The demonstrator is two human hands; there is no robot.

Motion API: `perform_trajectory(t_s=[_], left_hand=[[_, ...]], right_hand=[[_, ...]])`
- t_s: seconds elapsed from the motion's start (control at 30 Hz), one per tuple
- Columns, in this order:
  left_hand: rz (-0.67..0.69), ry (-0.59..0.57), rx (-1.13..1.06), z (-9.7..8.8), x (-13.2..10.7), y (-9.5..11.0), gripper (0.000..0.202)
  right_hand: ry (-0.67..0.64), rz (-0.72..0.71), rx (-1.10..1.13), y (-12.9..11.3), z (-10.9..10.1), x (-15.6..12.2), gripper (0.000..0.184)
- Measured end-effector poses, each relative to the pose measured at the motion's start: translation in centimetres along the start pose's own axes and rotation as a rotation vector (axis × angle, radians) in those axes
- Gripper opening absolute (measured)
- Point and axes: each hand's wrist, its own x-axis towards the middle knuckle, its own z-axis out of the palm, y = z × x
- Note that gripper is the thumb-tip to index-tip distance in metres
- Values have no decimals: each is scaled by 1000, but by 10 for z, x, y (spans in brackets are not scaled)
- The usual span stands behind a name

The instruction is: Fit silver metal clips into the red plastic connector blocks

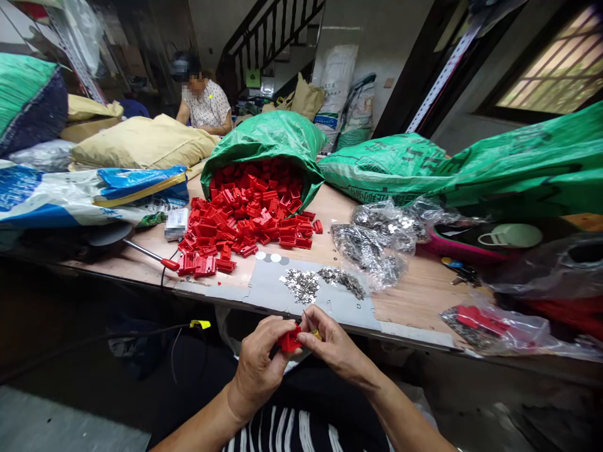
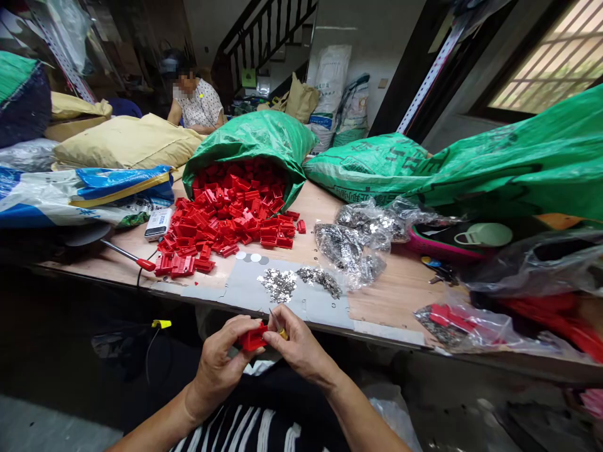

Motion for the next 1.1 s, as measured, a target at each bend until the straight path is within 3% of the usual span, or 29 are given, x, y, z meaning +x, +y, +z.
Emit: perform_trajectory(t_s=[0.1, 0.27, 0.37, 0.5, 0.63, 1.1], left_hand=[[12, -21, 19, 4, -3, -1, 39], [-283, -70, -125, 10, -4, -4, 27], [-460, -73, -264, 11, -3, -8, 23], [-617, -51, -482, 10, -3, -12, 27], [-673, -46, -585, 9, -2, -13, 30], [-726, 34, -631, 3, 2, -13, 30]], right_hand=[[12, 22, 34, 7, 5, -2, 38], [13, 79, -20, 11, 0, -4, 32], [76, 63, -274, 6, -16, -1, 19], [261, -11, -726, 5, -42, 8, 8], [277, -33, -919, 13, -50, 18, 9], [226, -50, -1014, 16, -46, 44, 9]])
